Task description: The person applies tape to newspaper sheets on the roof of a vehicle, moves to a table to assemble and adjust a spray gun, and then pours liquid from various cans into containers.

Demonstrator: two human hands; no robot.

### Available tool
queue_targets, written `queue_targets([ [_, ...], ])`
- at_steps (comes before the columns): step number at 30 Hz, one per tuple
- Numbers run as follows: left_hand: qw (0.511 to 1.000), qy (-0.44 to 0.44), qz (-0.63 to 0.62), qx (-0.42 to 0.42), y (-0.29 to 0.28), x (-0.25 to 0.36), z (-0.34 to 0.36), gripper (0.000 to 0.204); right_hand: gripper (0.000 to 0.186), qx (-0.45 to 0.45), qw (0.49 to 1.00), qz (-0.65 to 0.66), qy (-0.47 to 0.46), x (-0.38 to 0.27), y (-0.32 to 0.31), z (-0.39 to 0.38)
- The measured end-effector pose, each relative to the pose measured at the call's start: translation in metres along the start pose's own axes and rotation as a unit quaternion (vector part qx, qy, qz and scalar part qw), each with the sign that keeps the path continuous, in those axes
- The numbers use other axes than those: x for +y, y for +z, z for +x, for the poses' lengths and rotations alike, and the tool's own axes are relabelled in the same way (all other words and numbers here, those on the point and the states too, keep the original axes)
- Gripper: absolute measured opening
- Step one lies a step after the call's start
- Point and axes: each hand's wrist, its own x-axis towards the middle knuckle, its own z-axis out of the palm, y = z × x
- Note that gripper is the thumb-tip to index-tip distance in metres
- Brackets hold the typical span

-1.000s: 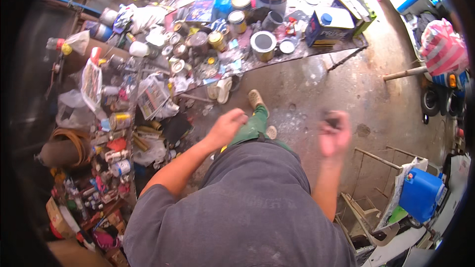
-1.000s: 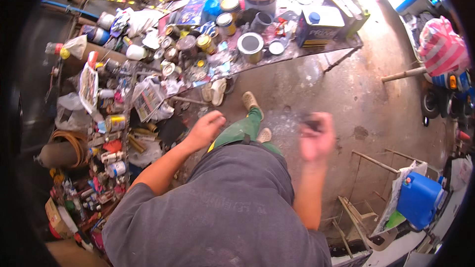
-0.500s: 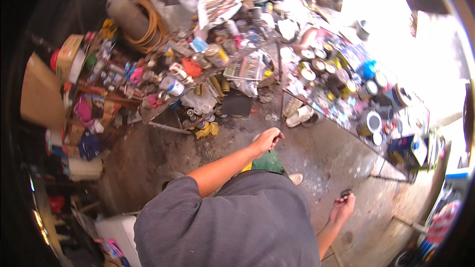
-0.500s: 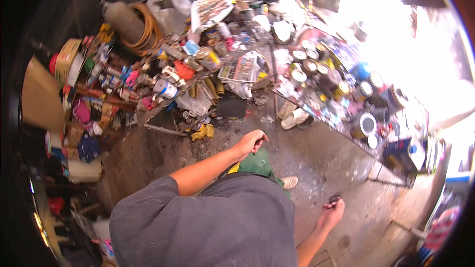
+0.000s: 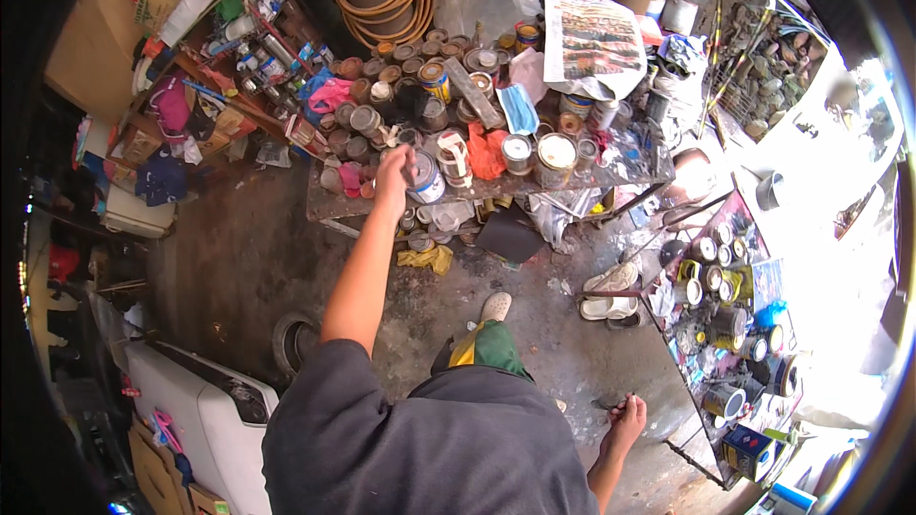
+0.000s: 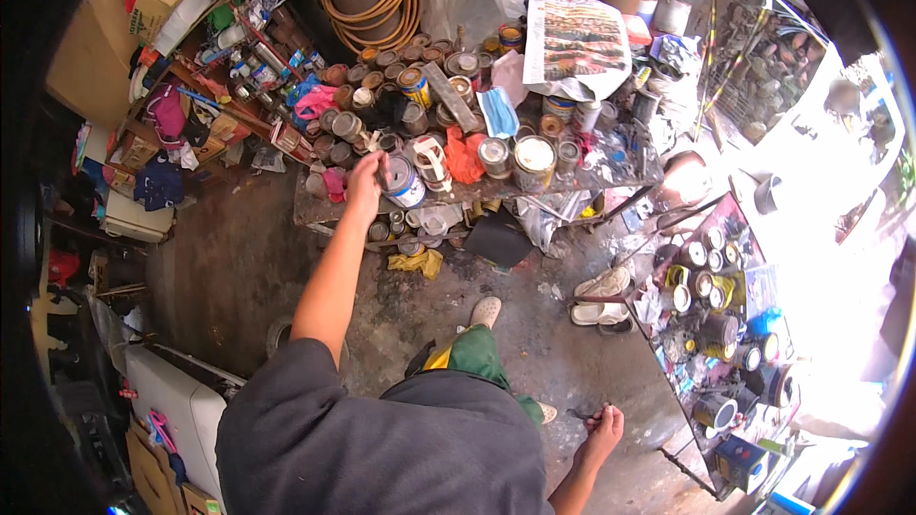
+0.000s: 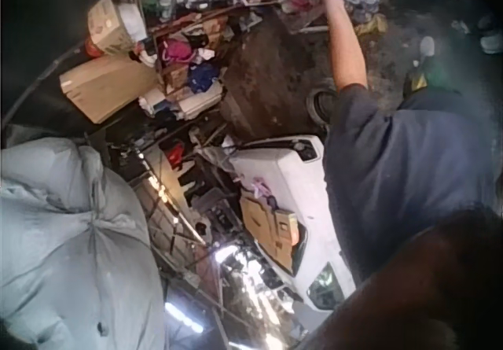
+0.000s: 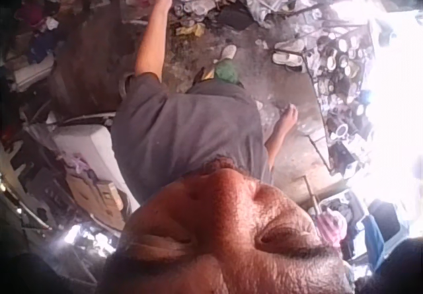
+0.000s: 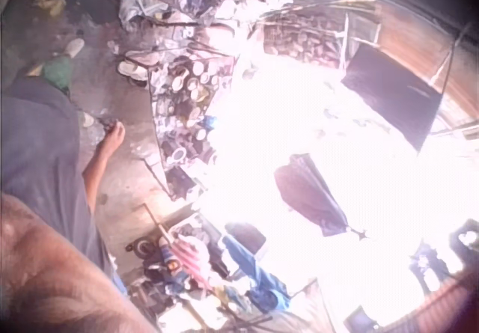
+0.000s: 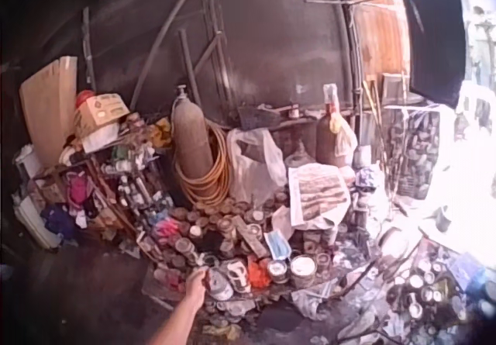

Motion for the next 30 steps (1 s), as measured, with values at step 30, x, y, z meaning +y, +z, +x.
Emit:
queue_targets([
  [30, 0.709, 0.255, 0.638, -0.157, 0.082, 0.013, 0.150, 0.025, 0.015, 0.045, 0.993, -0.105, -0.008, -0.037, 0.148, -0.032],
])
